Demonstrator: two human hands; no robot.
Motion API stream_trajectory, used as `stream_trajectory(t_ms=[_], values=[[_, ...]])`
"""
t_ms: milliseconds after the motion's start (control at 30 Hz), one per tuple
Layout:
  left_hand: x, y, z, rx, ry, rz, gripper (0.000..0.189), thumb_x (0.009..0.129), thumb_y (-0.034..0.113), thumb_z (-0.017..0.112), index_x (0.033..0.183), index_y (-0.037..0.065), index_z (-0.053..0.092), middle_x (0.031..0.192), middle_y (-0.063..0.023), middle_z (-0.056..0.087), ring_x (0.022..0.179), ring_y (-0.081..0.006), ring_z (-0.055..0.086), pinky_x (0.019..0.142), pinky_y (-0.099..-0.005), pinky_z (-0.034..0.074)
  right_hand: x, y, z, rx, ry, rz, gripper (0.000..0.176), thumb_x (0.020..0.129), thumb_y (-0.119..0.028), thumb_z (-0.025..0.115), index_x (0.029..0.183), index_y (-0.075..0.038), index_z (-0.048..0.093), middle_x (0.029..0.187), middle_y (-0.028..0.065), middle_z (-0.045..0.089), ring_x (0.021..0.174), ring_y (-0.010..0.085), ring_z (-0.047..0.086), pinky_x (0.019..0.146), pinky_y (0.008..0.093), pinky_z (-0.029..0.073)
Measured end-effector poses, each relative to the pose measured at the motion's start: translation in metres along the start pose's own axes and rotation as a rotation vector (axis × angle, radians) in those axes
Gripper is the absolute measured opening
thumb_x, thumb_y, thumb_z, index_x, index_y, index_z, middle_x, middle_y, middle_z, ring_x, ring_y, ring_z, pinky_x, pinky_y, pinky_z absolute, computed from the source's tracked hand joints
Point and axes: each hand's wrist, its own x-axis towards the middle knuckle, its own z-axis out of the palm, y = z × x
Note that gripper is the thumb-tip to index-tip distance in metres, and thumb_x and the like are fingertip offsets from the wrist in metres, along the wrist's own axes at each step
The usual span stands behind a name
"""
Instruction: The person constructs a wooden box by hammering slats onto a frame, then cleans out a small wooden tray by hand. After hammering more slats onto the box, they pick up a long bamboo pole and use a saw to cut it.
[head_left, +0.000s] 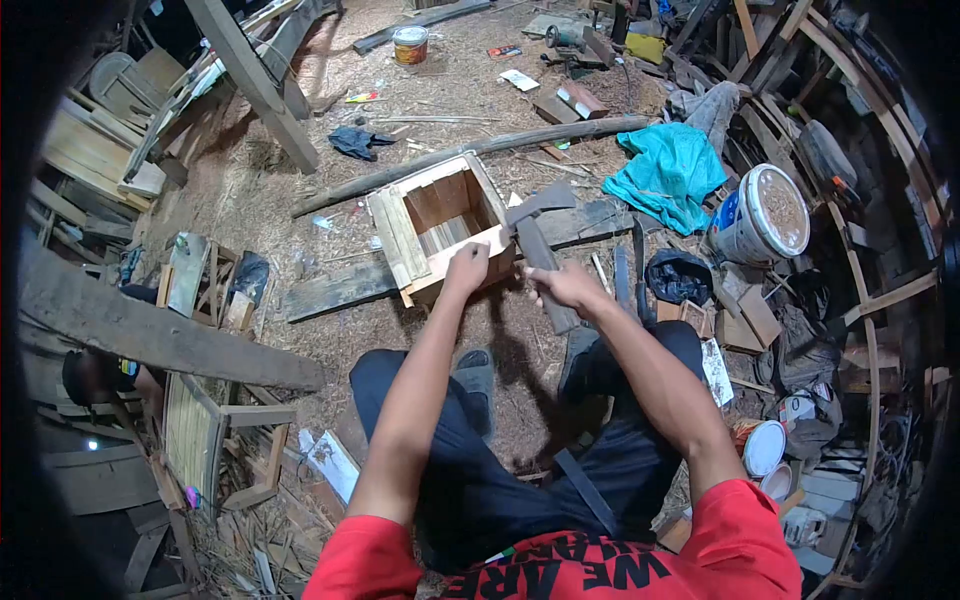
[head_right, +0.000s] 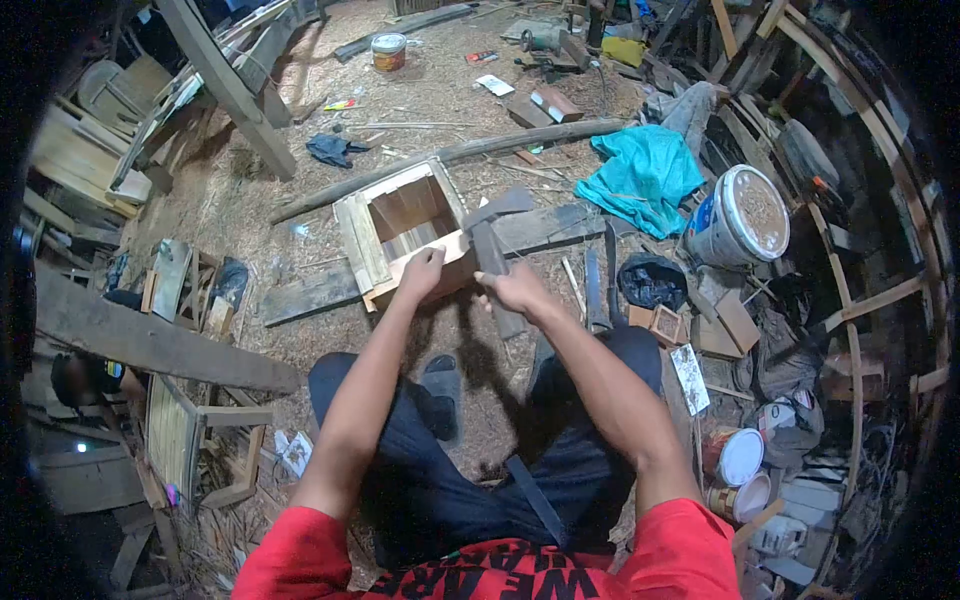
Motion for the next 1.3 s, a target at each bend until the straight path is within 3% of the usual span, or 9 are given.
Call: stream_trajectory(t_ms=[67,200,367,400,500,633,800,1100,1300], values=[[-0.017,0.036,-0.009,-0.426,-0.221,-0.248,0.046,0.096,0.041,0.056,0.121,0.003,0.061,0.112,-0.0133,0.067,0.100,-0.0307,0.064,0.080,-0.0469,0.051,-0.009,0.010,0.018,0.090,-0.094,-0.096,0.031,0.093,-0.030,0.067,0.095,0.001,0.064,0.072,0.0062,0.066,0.059,0.0139,0.063,0.056,0.0294,0.051],[-0.066,0.081,-0.017,-1.014,-0.159,-0.109,0.041,0.099,0.039,0.054,0.103,-0.001,0.062,0.090,-0.0119,0.068,0.079,-0.0212,0.067,0.071,-0.0381,0.055,-0.038,0.013,0.048,-0.016,-0.202,-0.312,0.038,0.095,-0.035,0.064,0.094,0.003,0.067,0.073,0.0086,0.067,0.061,0.0163,0.065,0.058,0.0332,0.052],[-0.089,0.098,-0.045,-1.021,-0.047,-0.028,0.038,0.099,0.037,0.054,0.098,0.000,0.062,0.077,-0.0121,0.068,0.060,-0.0210,0.064,0.059,-0.0329,0.055,-0.018,0.008,0.025,-0.175,-0.206,-0.456,0.053,0.095,-0.048,0.059,0.079,0.002,0.069,0.069,0.0096,0.066,0.060,0.0159,0.062,0.055,0.0350,0.049],[-0.092,0.100,-0.049,-0.989,-0.039,-0.029,0.039,0.099,0.038,0.054,0.097,0.000,0.062,0.077,-0.0119,0.068,0.061,-0.0204,0.064,0.059,-0.0326,0.054,-0.017,0.004,0.014,-0.199,-0.022,-0.469,0.055,0.096,-0.046,0.059,0.071,0.002,0.067,0.065,0.0094,0.064,0.055,0.0168,0.059,0.054,0.0363,0.048],[-0.108,0.110,-0.057,-0.898,-0.039,-0.027,0.043,0.098,0.041,0.053,0.097,0.000,0.063,0.073,-0.0109,0.067,0.060,-0.0185,0.064,0.058,-0.0314,0.053,-0.031,-0.016,-0.017,-0.298,0.526,-0.709,0.032,0.087,-0.032,0.072,0.096,-0.002,0.070,0.079,0.0126,0.069,0.075,0.0227,0.068,0.066,0.0370,0.052],[-0.127,0.124,-0.071,-0.869,-0.182,-0.109,0.044,0.098,0.040,0.052,0.096,-0.002,0.064,0.070,-0.0119,0.067,0.056,-0.0181,0.063,0.054,-0.0288,0.052,-0.045,-0.043,-0.018,-0.715,0.685,-1.399,0.044,0.078,-0.029,0.080,0.112,-0.005,0.068,0.106,0.0145,0.068,0.098,0.0308,0.067,0.081,0.0378,0.053],[-0.157,0.138,-0.087,-0.822,-0.405,0.036,0.044,0.094,0.038,0.053,0.101,-0.004,0.065,0.072,-0.0138,0.068,0.057,-0.0195,0.065,0.053,-0.0277,0.052,-0.045,-0.028,-0.019,-0.607,0.242,-1.383,0.041,0.079,-0.022,0.078,0.116,-0.007,0.068,0.113,0.0149,0.067,0.104,0.0332,0.065,0.087,0.0402,0.052],[-0.235,0.137,-0.123,-1.087,-0.531,0.589,0.053,0.086,0.042,0.066,0.100,-0.009,0.061,0.087,-0.0225,0.068,0.076,-0.0254,0.070,0.055,-0.0340,0.056,-0.199,-0.076,-0.003,-0.729,0.426,-1.602,0.043,0.075,-0.024,0.081,0.111,-0.005,0.069,0.100,0.0150,0.069,0.074,0.0242,0.068,0.060,0.0329,0.053],[-0.311,0.199,-0.129,-1.100,-0.406,0.658,0.049,0.080,0.043,0.075,0.058,0.001,0.063,0.072,-0.0148,0.069,0.070,-0.0308,0.068,0.074,-0.0420,0.052,-0.271,-0.081,-0.001,-0.727,0.241,-1.626,0.048,0.076,-0.026,0.082,0.116,-0.003,0.069,0.100,0.0195,0.068,0.059,0.0166,0.059,0.050,0.0254,0.045]])
